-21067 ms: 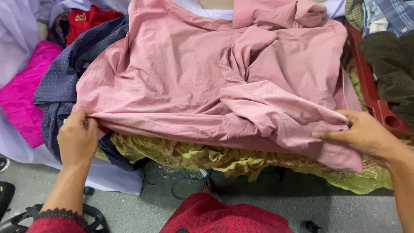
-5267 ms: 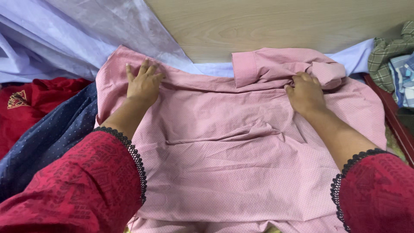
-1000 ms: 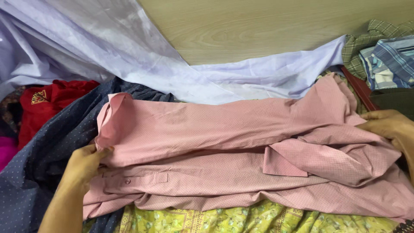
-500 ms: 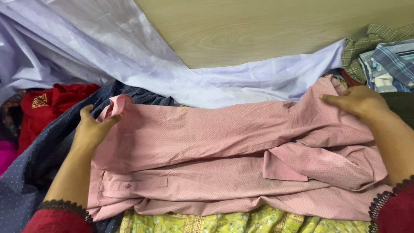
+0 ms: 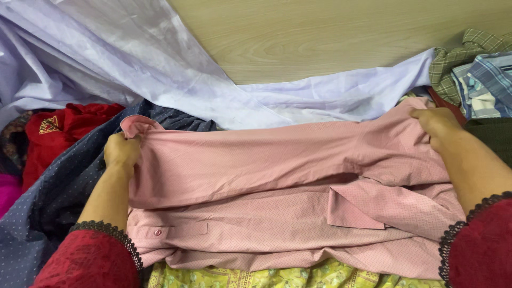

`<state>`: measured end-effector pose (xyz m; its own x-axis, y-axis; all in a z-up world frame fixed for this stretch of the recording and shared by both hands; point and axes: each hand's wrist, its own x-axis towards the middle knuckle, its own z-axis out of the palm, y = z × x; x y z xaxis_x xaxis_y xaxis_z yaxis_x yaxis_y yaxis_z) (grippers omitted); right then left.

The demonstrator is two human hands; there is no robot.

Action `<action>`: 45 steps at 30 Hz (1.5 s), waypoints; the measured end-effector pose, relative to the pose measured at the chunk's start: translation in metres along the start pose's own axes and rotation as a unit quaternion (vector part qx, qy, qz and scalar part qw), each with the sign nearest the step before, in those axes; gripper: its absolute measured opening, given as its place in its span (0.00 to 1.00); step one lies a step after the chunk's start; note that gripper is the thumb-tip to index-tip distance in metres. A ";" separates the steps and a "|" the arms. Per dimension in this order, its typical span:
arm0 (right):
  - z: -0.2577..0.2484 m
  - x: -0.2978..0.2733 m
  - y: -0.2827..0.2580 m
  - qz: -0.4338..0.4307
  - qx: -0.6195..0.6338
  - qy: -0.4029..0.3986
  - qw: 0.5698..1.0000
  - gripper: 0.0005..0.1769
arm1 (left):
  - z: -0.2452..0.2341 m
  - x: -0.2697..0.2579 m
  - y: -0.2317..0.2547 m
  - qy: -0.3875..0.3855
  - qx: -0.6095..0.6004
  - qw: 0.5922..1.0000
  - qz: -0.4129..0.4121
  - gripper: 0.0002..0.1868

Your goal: The person folds a pink shirt and a dark blue shirt on a bed. They smooth the fabric, fold the sleeves and body, and place the folded shirts aside. The person handles the shirts one at a time and uses both hands to align and crease the folds.

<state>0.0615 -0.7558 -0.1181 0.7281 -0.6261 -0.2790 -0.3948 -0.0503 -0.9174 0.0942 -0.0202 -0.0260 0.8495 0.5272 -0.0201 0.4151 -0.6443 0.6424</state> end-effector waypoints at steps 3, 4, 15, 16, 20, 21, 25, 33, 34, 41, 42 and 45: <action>-0.018 0.016 0.006 -0.015 0.082 -0.019 0.996 0.20 | 0.007 0.011 -0.018 0.046 -0.057 0.997 0.023 0.17; -0.021 0.019 0.009 -0.030 0.094 -0.026 0.995 0.19 | 0.009 0.013 -0.024 0.063 -0.040 0.996 0.044 0.16; -0.005 -0.028 0.002 -0.235 -0.327 0.115 0.908 0.28 | 0.014 -0.031 -0.022 0.119 0.116 0.974 0.156 0.15; -0.007 -0.036 -0.003 -0.199 -0.311 0.084 0.926 0.33 | 0.010 -0.035 -0.015 0.110 0.110 0.977 0.143 0.17; -0.015 -0.057 -0.021 -0.032 -0.227 -0.055 0.972 0.48 | 0.005 -0.063 0.002 0.155 0.057 0.968 0.189 0.41; -0.020 -0.059 -0.024 -0.018 -0.202 -0.077 0.976 0.47 | 0.009 -0.069 0.009 0.176 0.094 0.953 0.229 0.42; -0.034 -0.057 -0.029 0.035 -0.230 -0.137 0.963 0.45 | 0.028 -0.089 0.026 0.167 0.178 0.908 0.342 0.39; -0.044 -0.055 0.000 -0.041 -0.447 -0.126 0.885 0.42 | 0.067 -0.123 0.021 0.003 0.241 0.922 0.304 0.40; -0.044 -0.064 0.004 -0.067 -0.477 -0.107 0.870 0.41 | 0.067 -0.125 0.016 0.007 0.246 0.919 0.308 0.41; -0.050 -0.144 0.004 -0.106 -0.546 0.067 0.828 0.30 | 0.076 -0.125 -0.001 0.046 0.233 0.908 0.345 0.41; -0.046 -0.152 0.006 -0.128 -0.551 0.075 0.821 0.29 | 0.077 -0.125 -0.001 0.040 0.241 0.908 0.341 0.41; -0.042 -0.158 0.007 -0.137 -0.532 0.081 0.832 0.28 | 0.075 -0.123 0.003 0.012 0.266 0.911 0.316 0.41</action>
<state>-0.0800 -0.6899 -0.0683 0.8215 -0.5699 0.0199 -0.5616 -0.8145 -0.1456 0.0154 -0.1285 -0.0787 0.9689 -0.0350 0.2451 -0.0506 -0.9970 0.0577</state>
